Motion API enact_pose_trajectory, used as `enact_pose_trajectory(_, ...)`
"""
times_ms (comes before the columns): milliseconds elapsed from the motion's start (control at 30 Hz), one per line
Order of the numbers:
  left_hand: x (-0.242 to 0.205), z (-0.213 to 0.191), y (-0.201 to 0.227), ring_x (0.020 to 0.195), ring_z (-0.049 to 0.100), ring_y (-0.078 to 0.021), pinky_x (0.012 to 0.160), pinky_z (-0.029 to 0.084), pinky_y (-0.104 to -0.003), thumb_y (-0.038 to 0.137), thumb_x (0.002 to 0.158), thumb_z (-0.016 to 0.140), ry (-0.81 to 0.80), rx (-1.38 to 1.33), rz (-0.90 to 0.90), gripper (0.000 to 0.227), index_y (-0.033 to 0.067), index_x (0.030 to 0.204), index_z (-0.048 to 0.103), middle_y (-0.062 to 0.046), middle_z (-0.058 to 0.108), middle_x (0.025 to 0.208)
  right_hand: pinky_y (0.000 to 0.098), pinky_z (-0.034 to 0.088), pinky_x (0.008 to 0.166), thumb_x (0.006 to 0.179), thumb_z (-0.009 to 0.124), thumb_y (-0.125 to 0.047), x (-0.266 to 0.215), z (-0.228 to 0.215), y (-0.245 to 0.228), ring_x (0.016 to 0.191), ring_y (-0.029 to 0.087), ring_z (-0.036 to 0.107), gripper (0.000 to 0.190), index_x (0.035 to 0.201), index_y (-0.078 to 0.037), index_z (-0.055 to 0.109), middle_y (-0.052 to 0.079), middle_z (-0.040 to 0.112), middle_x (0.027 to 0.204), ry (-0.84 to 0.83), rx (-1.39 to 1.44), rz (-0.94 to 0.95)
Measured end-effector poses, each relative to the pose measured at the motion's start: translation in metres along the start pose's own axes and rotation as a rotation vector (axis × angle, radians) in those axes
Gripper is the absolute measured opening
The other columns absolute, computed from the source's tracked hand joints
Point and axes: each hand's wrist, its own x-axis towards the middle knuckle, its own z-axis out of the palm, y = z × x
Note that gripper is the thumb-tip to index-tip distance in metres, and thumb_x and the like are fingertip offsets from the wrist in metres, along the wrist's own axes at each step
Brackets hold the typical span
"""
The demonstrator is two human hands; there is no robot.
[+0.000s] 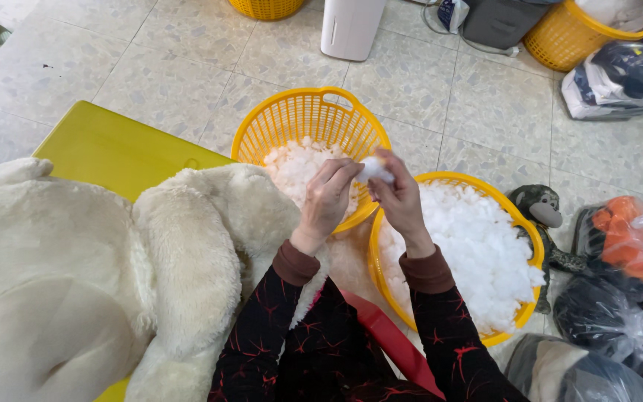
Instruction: The person repeatedly takes handfuls of white synthetic stuffing from yellow baskets and inserts them into the torso of a large white teddy bear. The person pushes and distributes the stuffing inside the bear's body to fill it out.
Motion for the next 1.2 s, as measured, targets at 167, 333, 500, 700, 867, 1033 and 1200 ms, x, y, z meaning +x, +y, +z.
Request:
enact_pose_trajectory(167,0.003,-0.004,0.010,0.095,0.071,-0.0295,0.082,0.058,-0.036,-0.009,0.091,0.067,0.040,-0.021,-0.077,0.016,0.0003,0.104,0.069,-0.013,0.069,0.102,0.0210,0.045,0.062,0.100,0.061,0.003,0.020,-0.008,0.027,0.070,0.005,0.053,0.012,0.110,-0.001,0.068,-0.002,0.061,0.083,0.069,-0.274,-0.142)
enact_pose_trajectory(333,-0.008,-0.006,0.005,0.091,0.069,-0.0280,0.081,0.058,-0.035,-0.012,0.090,0.067,0.189,0.039,-0.038,0.018,-0.0008,0.105,0.069,-0.012,0.068,0.100,0.0252,0.043,0.057,0.100,0.065,-0.004,0.030,-0.033,0.091,0.063,0.010,0.053,0.011,0.109,0.000,0.069,0.005,0.062,0.073,0.253,-0.550,0.051)
enact_pose_trajectory(500,-0.020,0.001,-0.032,0.118,0.058,-0.0381,0.091,0.056,-0.045,-0.004,0.085,0.077,-0.074,0.281,-0.193,0.053,0.0073,0.134,0.060,-0.015,0.052,0.136,0.0251,0.053,0.068,0.093,0.073,-0.007,0.030,-0.043,0.115,0.082,0.011,0.062,0.046,0.137,-0.003,0.057,0.009,0.067,0.109,0.120,-0.407,0.048)
enact_pose_trajectory(700,-0.048,0.013,-0.040,0.150,0.008,-0.0556,0.104,0.029,-0.080,0.023,0.071,0.088,-0.526,0.589,-0.560,0.104,0.0159,0.155,0.027,-0.019,0.003,0.166,0.0485,0.028,0.122,0.081,0.083,-0.010,0.024,-0.021,0.053,0.156,0.043,0.023,0.117,0.167,-0.009,0.004,0.030,0.021,0.169,-0.155,-0.819,-0.302)
enact_pose_trajectory(867,-0.067,-0.010,0.009,0.151,0.011,-0.0534,0.106,0.022,-0.083,0.022,0.078,0.080,-0.324,0.637,-0.472,0.088,0.0135,0.154,0.039,-0.022,0.013,0.166,0.0538,0.022,0.115,0.079,0.088,-0.023,0.021,0.019,0.009,0.150,0.045,0.020,0.108,0.160,-0.005,0.020,0.030,0.018,0.163,-0.096,-1.162,-0.348)
enact_pose_trajectory(1033,-0.084,-0.087,0.046,0.152,0.015,-0.0550,0.116,0.021,-0.075,0.011,0.089,0.069,-0.170,0.669,-0.404,0.061,0.0063,0.147,0.051,-0.026,0.022,0.164,0.0390,0.053,0.107,0.098,0.063,-0.008,-0.030,0.073,0.037,0.134,0.028,0.058,0.042,0.139,-0.010,0.055,0.012,0.056,0.147,-0.299,-0.705,-0.307)
enact_pose_trajectory(1200,-0.100,-0.120,0.048,0.155,0.022,-0.0530,0.126,0.025,-0.061,0.000,0.092,0.063,-0.029,0.630,-0.382,0.048,0.0017,0.140,0.058,-0.026,0.029,0.164,0.0341,0.050,0.102,0.110,0.060,-0.019,-0.085,0.171,0.115,0.122,0.025,0.061,0.028,0.137,-0.012,0.061,0.010,0.064,0.127,-0.884,-0.690,0.005)
